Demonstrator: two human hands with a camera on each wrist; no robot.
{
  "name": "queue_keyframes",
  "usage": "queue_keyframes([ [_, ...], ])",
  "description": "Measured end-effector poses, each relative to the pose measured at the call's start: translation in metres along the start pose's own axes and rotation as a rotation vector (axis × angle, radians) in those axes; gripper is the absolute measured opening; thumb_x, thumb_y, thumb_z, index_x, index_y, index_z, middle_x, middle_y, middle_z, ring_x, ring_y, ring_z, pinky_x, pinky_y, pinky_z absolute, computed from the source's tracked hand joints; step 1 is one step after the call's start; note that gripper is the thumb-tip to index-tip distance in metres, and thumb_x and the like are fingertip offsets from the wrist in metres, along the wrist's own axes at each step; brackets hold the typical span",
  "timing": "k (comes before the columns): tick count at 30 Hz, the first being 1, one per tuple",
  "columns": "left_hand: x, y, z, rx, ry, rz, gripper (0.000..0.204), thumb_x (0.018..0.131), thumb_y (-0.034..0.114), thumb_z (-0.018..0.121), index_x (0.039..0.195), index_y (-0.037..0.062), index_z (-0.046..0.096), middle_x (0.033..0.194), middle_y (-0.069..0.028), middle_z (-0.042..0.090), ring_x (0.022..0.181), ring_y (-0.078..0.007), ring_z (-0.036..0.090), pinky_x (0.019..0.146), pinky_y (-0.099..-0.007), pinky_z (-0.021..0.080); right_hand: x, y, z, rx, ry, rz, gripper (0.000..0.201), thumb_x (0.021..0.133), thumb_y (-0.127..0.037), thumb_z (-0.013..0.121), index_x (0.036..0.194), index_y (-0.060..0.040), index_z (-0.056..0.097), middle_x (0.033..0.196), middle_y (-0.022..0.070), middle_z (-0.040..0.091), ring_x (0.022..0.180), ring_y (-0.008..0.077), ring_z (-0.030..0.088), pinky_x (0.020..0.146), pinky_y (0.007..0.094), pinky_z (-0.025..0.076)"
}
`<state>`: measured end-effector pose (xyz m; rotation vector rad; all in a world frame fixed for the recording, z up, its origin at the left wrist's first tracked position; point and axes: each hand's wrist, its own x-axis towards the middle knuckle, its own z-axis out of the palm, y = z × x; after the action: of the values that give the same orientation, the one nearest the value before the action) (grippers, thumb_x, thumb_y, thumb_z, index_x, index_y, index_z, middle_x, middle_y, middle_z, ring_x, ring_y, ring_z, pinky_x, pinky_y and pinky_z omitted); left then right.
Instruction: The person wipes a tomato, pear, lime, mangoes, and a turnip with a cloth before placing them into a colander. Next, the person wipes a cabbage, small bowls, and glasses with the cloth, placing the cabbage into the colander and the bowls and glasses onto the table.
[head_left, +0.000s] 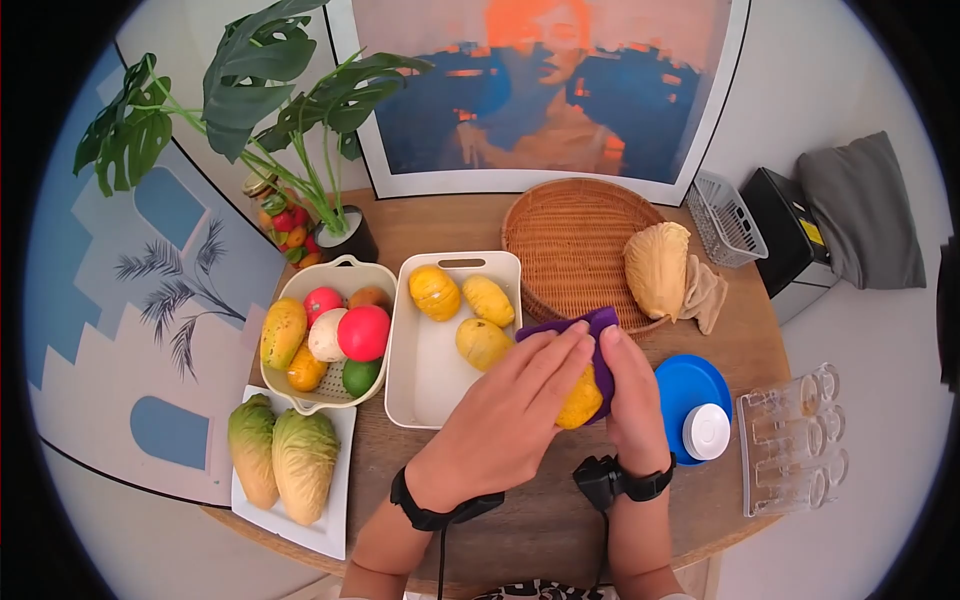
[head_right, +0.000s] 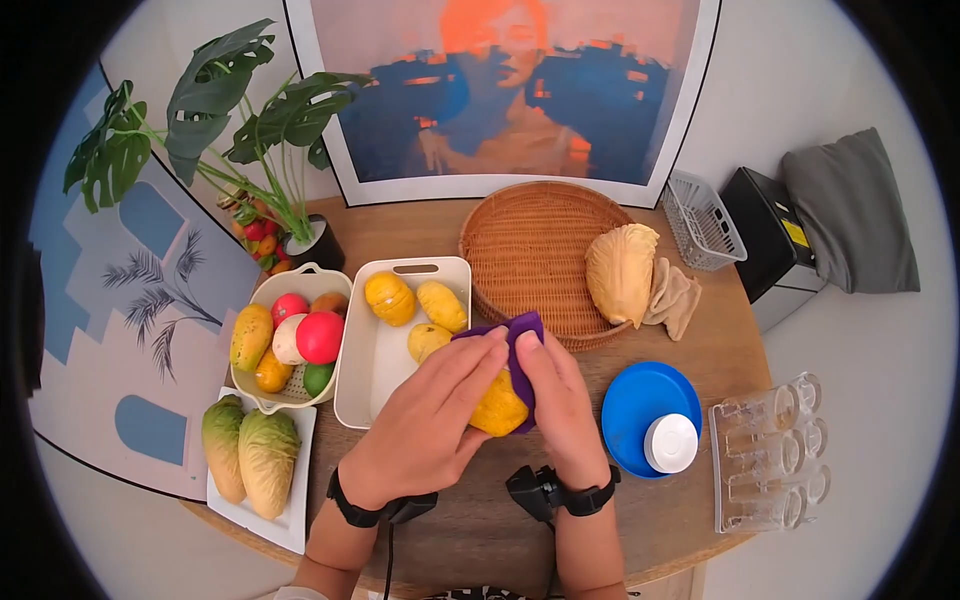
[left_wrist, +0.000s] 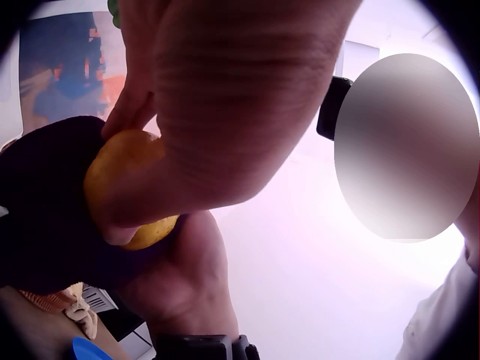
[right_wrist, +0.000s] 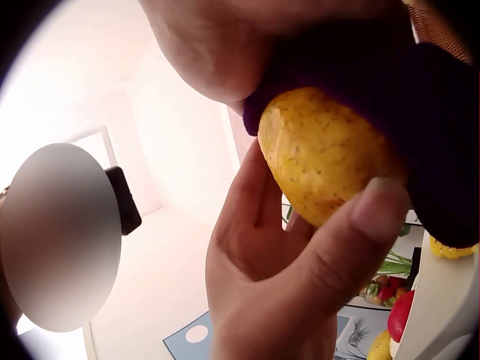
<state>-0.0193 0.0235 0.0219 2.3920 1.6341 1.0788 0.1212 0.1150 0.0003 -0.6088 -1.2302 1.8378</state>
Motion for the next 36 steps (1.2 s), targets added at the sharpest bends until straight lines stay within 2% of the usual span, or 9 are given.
queue_keyframes([
  [8,-0.004,-0.004,0.006,-0.049,0.012,0.01,0.085,0.069,0.001,0.075,0.144,-0.0016,0.035,0.145,-0.0216,0.04,0.129,-0.0398,0.043,0.109,-0.0439,0.037,0.002,-0.004,-0.009,0.026,-0.013,0.016,0.032,0.104,-0.029,0.047,0.114,-0.0015,0.06,0.104,0.0022,0.063,0.095,0.0066,0.057,0.083,0.0243,0.048],
  [14,-0.005,-0.014,0.006,-0.256,0.114,-0.087,0.095,0.069,0.007,0.082,0.148,0.004,0.029,0.148,-0.0206,0.037,0.133,-0.0382,0.04,0.11,-0.0433,0.037,-0.001,-0.007,-0.011,-0.046,-0.14,-0.087,0.043,0.103,-0.027,0.05,0.133,0.0039,0.052,0.127,0.0092,0.059,0.113,0.013,0.055,0.099,0.0274,0.043],
  [16,-0.004,-0.015,0.007,-0.29,0.155,-0.083,0.097,0.07,0.008,0.083,0.149,0.0053,0.028,0.149,-0.0196,0.035,0.135,-0.0361,0.039,0.11,-0.0433,0.038,-0.001,-0.008,-0.012,0.007,-0.248,-0.163,0.053,0.098,-0.023,0.059,0.142,0.0027,0.044,0.141,0.0111,0.049,0.124,0.0149,0.048,0.106,0.0288,0.036],
  [19,-0.005,-0.014,0.011,-0.457,0.211,-0.186,0.099,0.07,0.005,0.083,0.151,0.0071,0.027,0.149,-0.0167,0.032,0.136,-0.0323,0.039,0.108,-0.0427,0.041,-0.002,-0.015,-0.02,-0.028,-0.359,-0.098,0.07,0.089,-0.015,0.07,0.148,0.0009,0.036,0.148,0.0116,0.042,0.129,0.0148,0.044,0.109,0.029,0.033],
  [24,-0.004,-0.018,0.017,-0.54,0.224,-0.327,0.099,0.069,0.006,0.083,0.151,0.0099,0.027,0.143,-0.0158,0.034,0.129,-0.032,0.043,0.104,-0.0399,0.042,-0.001,-0.016,-0.018,-0.113,-0.357,-0.06,0.082,0.08,-0.005,0.076,0.149,-0.0002,0.033,0.147,0.0115,0.043,0.13,0.0144,0.043,0.109,0.0286,0.033],
  [29,0.0,-0.016,0.019,-0.423,0.221,-0.26,0.095,0.068,0.008,0.084,0.148,0.0061,0.033,0.145,-0.0175,0.036,0.131,-0.0335,0.043,0.105,-0.0408,0.042,0.002,-0.017,-0.022,-0.163,-0.377,-0.095,0.082,0.079,-0.002,0.076,0.149,0.0002,0.034,0.145,0.0116,0.045,0.127,0.0146,0.046,0.108,0.0287,0.035],
  [32,0.001,-0.013,0.02,-0.259,0.168,-0.174,0.093,0.066,0.01,0.085,0.146,0.0036,0.037,0.145,-0.0191,0.039,0.133,-0.0351,0.042,0.108,-0.0408,0.039,0.003,-0.013,-0.024,-0.158,-0.323,-0.093,0.071,0.085,-0.007,0.073,0.146,0.0016,0.039,0.138,0.0113,0.051,0.122,0.0139,0.05,0.104,0.0287,0.039],
  [34,-0.001,-0.009,0.024,-0.193,0.108,-0.114,0.093,0.066,0.017,0.087,0.145,0.0033,0.039,0.144,-0.0204,0.041,0.131,-0.0377,0.043,0.108,-0.0425,0.038,0.005,-0.006,-0.025,-0.071,-0.174,0.041,0.058,0.092,-0.016,0.067,0.141,0.0029,0.044,0.13,0.0102,0.057,0.115,0.0126,0.054,0.1,0.0279,0.043],
  [36,-0.001,-0.009,0.026,-0.188,0.107,-0.1,0.093,0.066,0.018,0.087,0.144,0.0034,0.039,0.144,-0.0197,0.041,0.131,-0.0373,0.043,0.108,-0.0434,0.038,0.005,-0.004,-0.023,-0.05,-0.184,0.008,0.051,0.094,-0.02,0.064,0.137,0.0028,0.047,0.124,0.009,0.06,0.111,0.012,0.056,0.096,0.0275,0.045],
])
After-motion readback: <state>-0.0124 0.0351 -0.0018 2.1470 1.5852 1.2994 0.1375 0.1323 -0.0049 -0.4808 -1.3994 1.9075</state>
